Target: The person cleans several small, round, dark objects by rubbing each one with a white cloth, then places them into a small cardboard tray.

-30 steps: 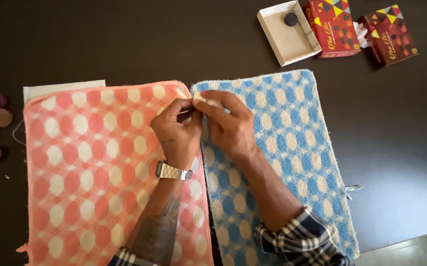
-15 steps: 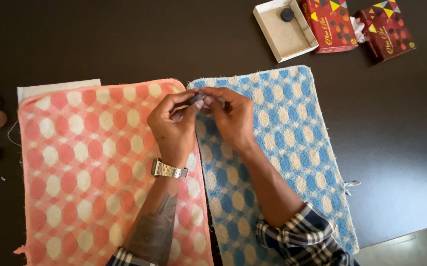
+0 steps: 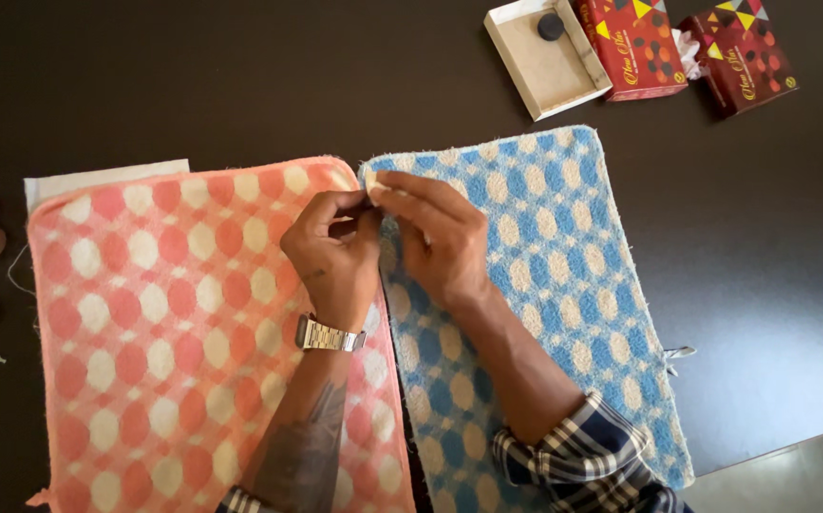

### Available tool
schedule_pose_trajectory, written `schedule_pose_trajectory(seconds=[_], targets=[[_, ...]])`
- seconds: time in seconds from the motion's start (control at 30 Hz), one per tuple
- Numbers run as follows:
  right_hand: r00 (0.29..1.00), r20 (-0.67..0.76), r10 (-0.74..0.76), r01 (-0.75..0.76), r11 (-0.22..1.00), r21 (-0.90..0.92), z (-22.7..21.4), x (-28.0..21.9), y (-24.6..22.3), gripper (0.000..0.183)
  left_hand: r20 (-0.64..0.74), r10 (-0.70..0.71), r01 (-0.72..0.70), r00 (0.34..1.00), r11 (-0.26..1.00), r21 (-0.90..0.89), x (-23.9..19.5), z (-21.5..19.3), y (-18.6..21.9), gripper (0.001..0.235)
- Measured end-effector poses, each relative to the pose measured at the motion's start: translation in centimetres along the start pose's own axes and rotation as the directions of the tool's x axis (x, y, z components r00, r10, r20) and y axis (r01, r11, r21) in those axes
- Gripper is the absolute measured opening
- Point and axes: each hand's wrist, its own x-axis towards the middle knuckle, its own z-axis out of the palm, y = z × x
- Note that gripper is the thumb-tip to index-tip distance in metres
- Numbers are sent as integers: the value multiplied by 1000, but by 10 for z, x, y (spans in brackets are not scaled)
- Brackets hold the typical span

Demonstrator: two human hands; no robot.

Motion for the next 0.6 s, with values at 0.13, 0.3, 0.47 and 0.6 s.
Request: schedule_pose_trajectory(seconds=[0.13, 0.3, 0.47, 0.6], targets=[[994, -37, 103, -101, 994, 43, 0, 2, 1, 29, 25, -8, 9, 1000, 998, -61, -2, 0, -2, 10], [943, 39, 332, -334, 935, 118, 4, -1, 13, 22, 20, -26, 27, 999, 998, -48, 1, 1, 0, 15], [831, 186, 524, -543, 691, 478, 13, -6, 26, 20, 58, 77, -82, 995, 994, 75, 1, 0, 5, 36], [797, 203, 568, -577, 619, 533, 17, -11, 36, 21, 116, 151, -161, 982, 984, 83, 2, 0, 6, 37]])
